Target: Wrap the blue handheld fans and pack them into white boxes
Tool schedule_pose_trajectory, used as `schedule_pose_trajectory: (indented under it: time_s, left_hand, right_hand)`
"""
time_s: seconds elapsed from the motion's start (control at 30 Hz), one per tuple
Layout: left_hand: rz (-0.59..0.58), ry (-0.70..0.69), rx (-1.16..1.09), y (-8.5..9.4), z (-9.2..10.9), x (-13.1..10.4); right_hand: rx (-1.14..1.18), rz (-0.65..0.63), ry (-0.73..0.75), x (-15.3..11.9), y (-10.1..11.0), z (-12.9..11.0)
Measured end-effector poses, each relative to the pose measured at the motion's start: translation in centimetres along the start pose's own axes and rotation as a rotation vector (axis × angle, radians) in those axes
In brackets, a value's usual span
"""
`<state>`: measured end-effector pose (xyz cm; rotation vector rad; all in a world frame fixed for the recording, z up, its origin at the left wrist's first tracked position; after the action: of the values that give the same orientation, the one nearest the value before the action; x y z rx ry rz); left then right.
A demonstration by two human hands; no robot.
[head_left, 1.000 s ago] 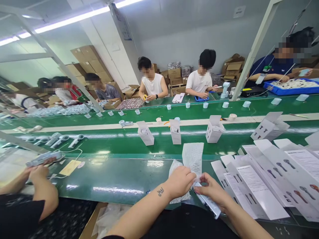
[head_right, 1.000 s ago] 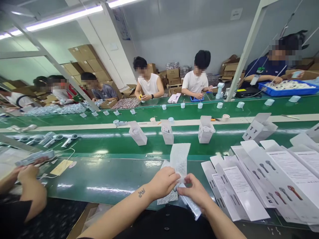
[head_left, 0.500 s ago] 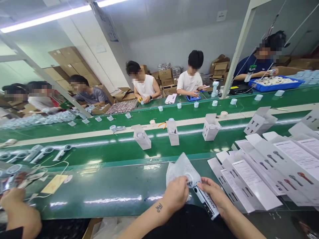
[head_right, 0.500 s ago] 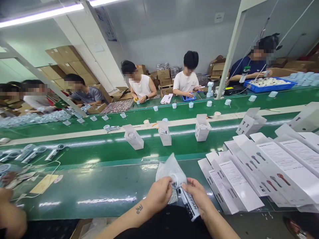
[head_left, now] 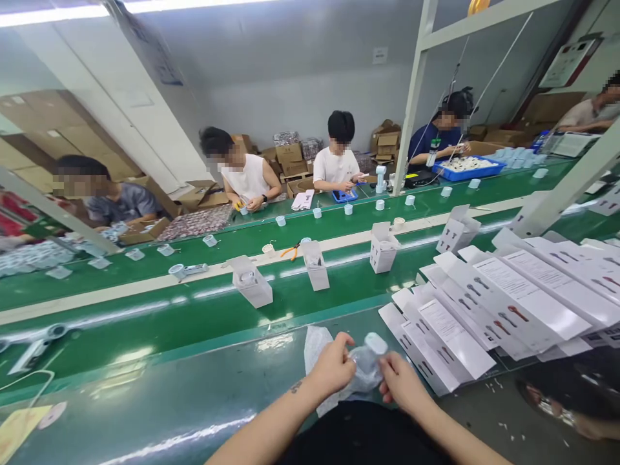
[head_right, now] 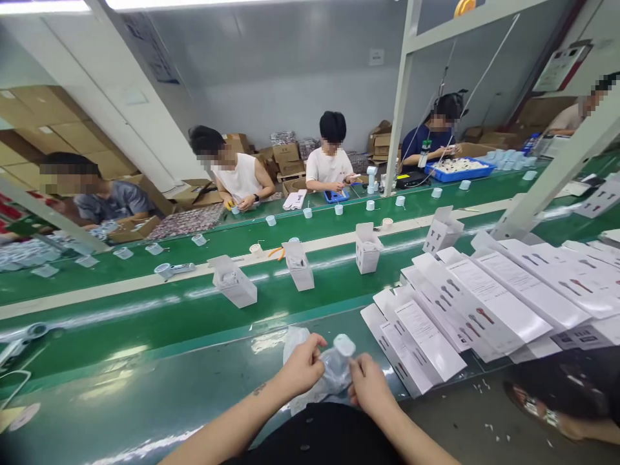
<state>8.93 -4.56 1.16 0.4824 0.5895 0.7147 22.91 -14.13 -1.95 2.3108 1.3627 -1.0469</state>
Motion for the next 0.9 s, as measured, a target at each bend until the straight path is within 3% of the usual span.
schedule_pose_trajectory:
  time_s: [0.07,0.13,0.23,0.3,0.43,0.53,0.67,0.73,0.8,0.87,0.9]
  left_hand:
    - [0.009,0.026,-0.075,0.9,0.4,0.6]
    - [0.042,0.025,-0.231,2.0,1.2,0.7]
    - [0.058,-0.006,-0.402,4.0,3.0,-0.4]
    - [0.107,-0.036,-0.378,5.6,4.3,-1.6]
    - [0.276,-0.183,-0.238,7.9,5.7,-3.3]
    - [0.258,-0.294,-0.161,7.9,6.0,-3.1]
    - [0.101,-0.262,-0.114,6.4,6.3,-2.5]
    - [0.061,-0.236,-0.144,5.8,6.5,-2.4]
    - [0.099,-0.168,-0.181,5.5,6.3,-2.1]
    - [0.182,-0.062,-0.198,5.7,5.6,-1.5]
    - [0.225,-0.028,-0.194,6.0,5.2,-1.2]
  right_hand:
    - [-0.207,-0.001,0.246,-0.6,0.8,-1.5]
    - [-0.359,-0.054,0.379,-1.4,1.2,-3.0]
    - [-0.217,-0.151,0.284,-2.9,0.9,-5.2]
    - [-0.110,-0.200,0.257,-4.1,0.5,-6.7]
    - [-0.166,-0.299,0.453,-6.0,0.3,-9.7]
    - [-0.261,-0.350,0.624,-6.3,-0.2,-10.9]
    - [-0.428,-0.425,0.735,-6.2,-1.6,-11.2]
    - [-0.447,-0.422,0.746,-5.8,-1.7,-11.8]
    - [-0.480,-0.402,0.697,-4.6,-0.8,-13.0]
    - [-0.557,-0.223,0.644,-2.1,1.3,-14.6]
    - [-0.597,-0.029,0.624,-0.4,2.7,-15.4]
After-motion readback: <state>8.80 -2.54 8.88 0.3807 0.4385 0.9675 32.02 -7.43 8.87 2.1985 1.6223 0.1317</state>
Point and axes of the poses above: each hand's wrist, its own x-axis towards the middle knuckle, its own y-axis out of the back of the hand, z = x × y, the point moved 1 cm from there along x, towards the middle knuckle
